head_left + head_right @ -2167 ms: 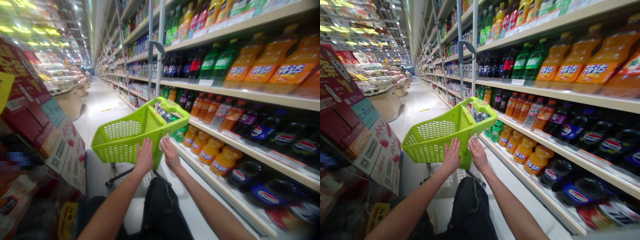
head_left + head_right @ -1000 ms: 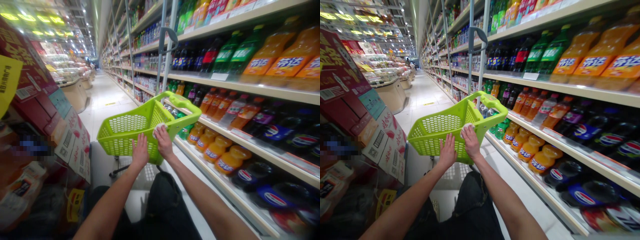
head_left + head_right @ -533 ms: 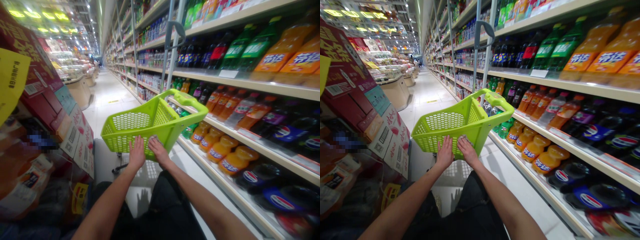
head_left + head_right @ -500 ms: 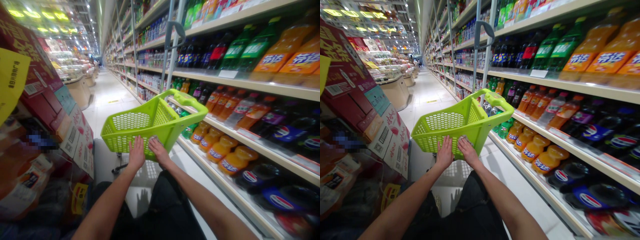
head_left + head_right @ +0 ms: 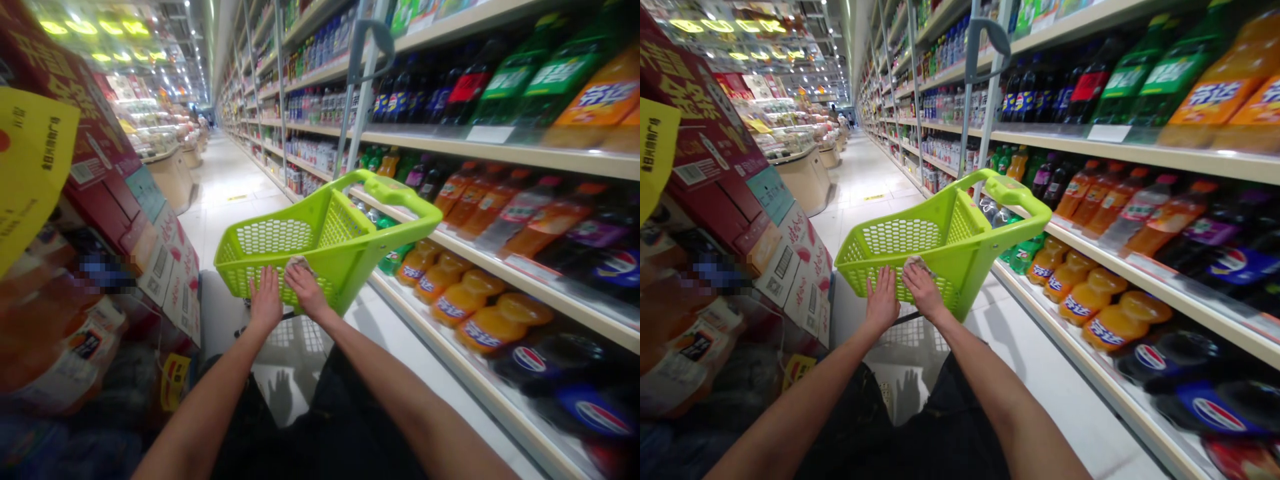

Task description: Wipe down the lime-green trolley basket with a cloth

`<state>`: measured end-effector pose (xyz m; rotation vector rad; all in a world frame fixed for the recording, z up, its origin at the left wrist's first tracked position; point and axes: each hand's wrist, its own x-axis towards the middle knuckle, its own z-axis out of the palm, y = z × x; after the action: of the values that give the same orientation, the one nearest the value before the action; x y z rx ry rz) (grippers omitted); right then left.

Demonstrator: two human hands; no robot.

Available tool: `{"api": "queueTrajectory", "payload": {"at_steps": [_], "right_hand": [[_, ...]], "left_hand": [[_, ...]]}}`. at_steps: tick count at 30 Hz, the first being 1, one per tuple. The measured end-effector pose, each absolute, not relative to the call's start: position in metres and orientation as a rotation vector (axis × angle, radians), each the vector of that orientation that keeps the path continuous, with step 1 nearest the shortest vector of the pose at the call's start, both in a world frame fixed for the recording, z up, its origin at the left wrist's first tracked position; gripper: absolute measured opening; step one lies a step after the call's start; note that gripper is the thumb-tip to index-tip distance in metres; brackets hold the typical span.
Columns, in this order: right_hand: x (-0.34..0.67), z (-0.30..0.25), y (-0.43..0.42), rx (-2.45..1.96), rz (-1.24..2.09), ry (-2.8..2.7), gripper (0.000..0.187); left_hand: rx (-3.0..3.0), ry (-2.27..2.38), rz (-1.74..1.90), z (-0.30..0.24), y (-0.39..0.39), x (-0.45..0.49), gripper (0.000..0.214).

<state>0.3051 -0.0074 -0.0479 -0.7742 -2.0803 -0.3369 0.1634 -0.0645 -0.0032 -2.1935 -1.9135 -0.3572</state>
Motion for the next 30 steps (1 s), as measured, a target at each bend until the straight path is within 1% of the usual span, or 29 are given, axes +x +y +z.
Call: {"api": "queueTrajectory", "payload": {"at_steps": [3, 6, 9, 14, 16, 19, 23, 26, 30], "right_hand": [[0.304, -0.076, -0.011, -0.734, -0.259, -2.166, 0.037], [0.309, -0.087, -0.016, -0.714, -0.205, -2.208, 0.034], [0.308, -0.071, -0.021, -0.678, -0.192, -2.173, 0.036], [0.288, -0.021, -0.016, -0.699, -0.217, -2.006, 0.039], [0.276, -0.014, -0.01, -0.672, -0.234, -1.994, 0.038], [0.262, -0.027, -0.003, -0.644, -0.224, -2.052, 0.037], [0.25, -0.06, -0.002, -0.676, -0.154, -2.165, 0.038], [0.246, -0.08, -0.005, -0.638, -0.16, -2.241, 0.035], [0.243, -0.081, -0.014, -0.562, -0.245, -2.247, 0.033]], "left_hand": [[-2.193, -1.931, -0.343, -0.008, -0.068, 0.155, 0.07], [-2.205, -1.932, -0.338, -0.012, -0.07, 0.148, 0.07], [-2.198, -1.962, -0.347, -0.014, -0.069, 0.144, 0.069], [-2.141, -1.998, -0.401, -0.012, -0.064, 0.138, 0.07], [-2.115, -2.015, -0.41, -0.011, -0.063, 0.133, 0.069], [-2.093, -2.03, -0.408, -0.012, -0.063, 0.124, 0.068], [-2.08, -2.056, -0.391, -0.017, -0.067, 0.113, 0.07], [-2.097, -2.067, -0.355, -0.023, -0.071, 0.108, 0.069], [-2.115, -2.093, -0.301, -0.033, -0.074, 0.104, 0.067]]}}
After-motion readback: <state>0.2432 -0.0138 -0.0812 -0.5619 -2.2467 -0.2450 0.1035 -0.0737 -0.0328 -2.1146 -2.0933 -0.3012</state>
